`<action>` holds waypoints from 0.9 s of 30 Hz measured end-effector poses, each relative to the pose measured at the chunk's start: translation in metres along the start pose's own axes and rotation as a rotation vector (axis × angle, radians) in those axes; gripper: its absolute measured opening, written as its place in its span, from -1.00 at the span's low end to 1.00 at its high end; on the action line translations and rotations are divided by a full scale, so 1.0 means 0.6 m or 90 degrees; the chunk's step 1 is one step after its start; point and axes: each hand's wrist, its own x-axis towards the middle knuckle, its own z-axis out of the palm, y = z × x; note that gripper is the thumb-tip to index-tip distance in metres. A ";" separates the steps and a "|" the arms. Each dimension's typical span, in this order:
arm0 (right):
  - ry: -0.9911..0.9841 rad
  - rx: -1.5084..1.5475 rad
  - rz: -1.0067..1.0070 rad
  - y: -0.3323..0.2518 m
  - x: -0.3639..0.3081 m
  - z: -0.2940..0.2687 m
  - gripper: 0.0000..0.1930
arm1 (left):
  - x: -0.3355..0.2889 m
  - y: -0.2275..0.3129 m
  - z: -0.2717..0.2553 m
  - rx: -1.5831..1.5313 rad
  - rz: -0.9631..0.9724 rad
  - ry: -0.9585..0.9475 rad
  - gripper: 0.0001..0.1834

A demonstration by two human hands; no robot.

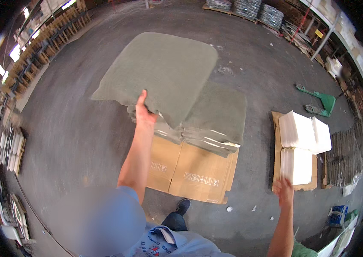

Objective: The person folds a green fabric cushion cover around a foam insert, tucks the edges, and places the finished unit on a stack. The person repeats this process with multiple cushion covers and foam inserts.

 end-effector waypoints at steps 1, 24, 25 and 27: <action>-0.021 0.030 0.017 0.072 -0.020 -0.103 -0.64 | 0.039 -0.027 0.021 -0.028 -0.017 -0.016 -0.34; 0.031 -0.218 0.319 0.487 -0.371 -0.142 -0.48 | -0.510 -0.415 -0.315 0.738 -0.950 -0.106 -0.60; 0.053 -0.201 0.314 0.507 -0.385 -0.140 -0.45 | -0.524 -0.452 -0.294 0.804 -0.961 -0.229 -0.57; 0.110 -0.145 0.343 0.555 -0.452 -0.156 -0.44 | -0.551 -0.513 -0.248 0.777 -1.004 -0.458 -0.47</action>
